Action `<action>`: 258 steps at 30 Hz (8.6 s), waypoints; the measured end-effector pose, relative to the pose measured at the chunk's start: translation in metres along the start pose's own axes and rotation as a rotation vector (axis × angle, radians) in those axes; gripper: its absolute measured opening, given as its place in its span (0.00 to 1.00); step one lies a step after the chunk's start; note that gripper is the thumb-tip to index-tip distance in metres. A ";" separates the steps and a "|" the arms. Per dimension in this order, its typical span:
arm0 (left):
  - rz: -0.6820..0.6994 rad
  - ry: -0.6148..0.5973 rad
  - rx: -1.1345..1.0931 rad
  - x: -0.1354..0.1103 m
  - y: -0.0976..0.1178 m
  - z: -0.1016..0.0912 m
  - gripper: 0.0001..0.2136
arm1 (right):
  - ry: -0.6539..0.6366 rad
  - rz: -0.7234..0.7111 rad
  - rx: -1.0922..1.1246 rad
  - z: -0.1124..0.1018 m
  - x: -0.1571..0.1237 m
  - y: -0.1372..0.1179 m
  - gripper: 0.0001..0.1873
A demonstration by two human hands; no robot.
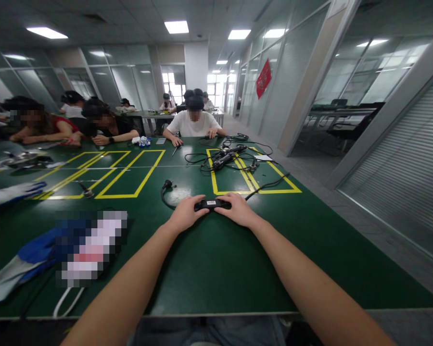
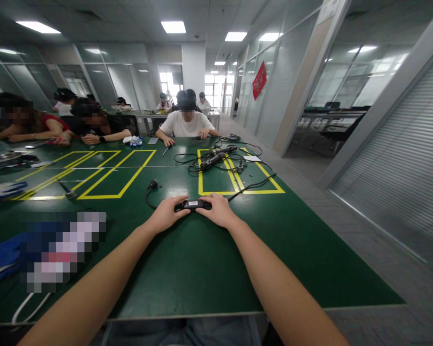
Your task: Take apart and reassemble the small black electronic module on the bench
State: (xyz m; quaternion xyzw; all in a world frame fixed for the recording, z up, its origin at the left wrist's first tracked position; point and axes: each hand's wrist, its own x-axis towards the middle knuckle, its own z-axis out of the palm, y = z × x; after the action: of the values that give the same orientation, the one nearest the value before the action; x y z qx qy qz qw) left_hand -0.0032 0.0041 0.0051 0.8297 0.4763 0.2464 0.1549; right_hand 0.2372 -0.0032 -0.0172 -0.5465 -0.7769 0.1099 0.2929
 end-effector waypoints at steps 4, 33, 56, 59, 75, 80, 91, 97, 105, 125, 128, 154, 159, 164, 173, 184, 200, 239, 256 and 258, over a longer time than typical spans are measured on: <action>0.016 -0.003 -0.010 0.000 0.001 -0.002 0.21 | -0.013 0.010 -0.003 -0.001 0.000 0.001 0.21; 0.054 -0.007 0.102 0.001 -0.001 -0.001 0.17 | 0.004 -0.018 -0.043 0.000 -0.001 0.001 0.22; -0.032 -0.035 0.147 -0.003 0.013 -0.007 0.18 | 0.003 0.026 0.006 0.002 0.001 -0.001 0.22; -0.027 -0.017 0.154 -0.006 0.014 -0.005 0.20 | 0.026 0.028 0.018 0.001 -0.001 -0.004 0.25; -0.020 -0.049 0.161 0.001 0.014 -0.006 0.16 | 0.003 0.039 0.048 0.001 0.002 -0.001 0.19; -0.035 -0.059 0.198 -0.002 0.017 -0.006 0.17 | -0.009 0.042 -0.004 0.000 0.001 -0.007 0.18; -0.077 0.001 0.369 -0.008 0.022 -0.002 0.25 | 0.035 0.040 -0.084 0.000 -0.004 -0.015 0.20; -0.163 0.084 0.365 -0.007 0.022 -0.008 0.25 | 0.078 0.143 -0.208 -0.007 -0.006 -0.023 0.18; -0.131 0.087 0.340 -0.008 0.022 -0.005 0.21 | 0.039 0.228 -0.204 -0.005 -0.003 -0.021 0.23; -0.113 0.076 0.281 -0.008 0.021 -0.003 0.20 | -0.034 0.309 0.064 -0.019 0.003 -0.010 0.19; -0.116 0.066 0.273 -0.008 0.019 -0.002 0.20 | -0.042 0.311 0.071 -0.019 0.003 -0.010 0.19; -0.099 0.002 0.396 -0.004 0.023 -0.007 0.14 | -0.054 0.276 0.041 -0.016 0.000 -0.011 0.12; -0.102 0.029 0.482 -0.001 0.028 -0.005 0.13 | 0.123 0.290 -0.044 -0.010 0.004 -0.013 0.04; -0.145 0.055 0.444 -0.003 0.030 -0.003 0.14 | 0.180 0.289 -0.032 -0.008 0.004 -0.015 0.04; -0.101 -0.008 0.353 -0.012 0.033 -0.013 0.13 | 0.075 0.259 -0.018 -0.010 -0.001 -0.017 0.28; -0.118 -0.082 0.348 -0.011 0.034 -0.014 0.12 | 0.038 0.097 0.072 -0.006 -0.002 -0.010 0.09; 0.100 0.017 0.143 -0.009 0.018 -0.002 0.14 | 0.035 0.002 0.142 -0.006 -0.006 -0.008 0.23; 0.134 -0.020 0.179 -0.011 0.025 0.002 0.18 | -0.003 -0.100 0.110 -0.006 -0.007 -0.008 0.15; 0.116 -0.017 0.195 -0.012 0.030 0.000 0.15 | 0.005 -0.092 0.076 -0.008 -0.008 -0.014 0.14; 0.117 -0.020 0.225 -0.012 0.032 0.000 0.15 | 0.013 -0.098 0.077 -0.007 -0.008 -0.014 0.14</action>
State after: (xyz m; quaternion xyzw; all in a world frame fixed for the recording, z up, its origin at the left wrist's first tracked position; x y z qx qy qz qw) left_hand 0.0142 -0.0224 0.0176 0.8707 0.4501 0.1918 0.0510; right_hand 0.2328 -0.0171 -0.0073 -0.4966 -0.7960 0.1217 0.3239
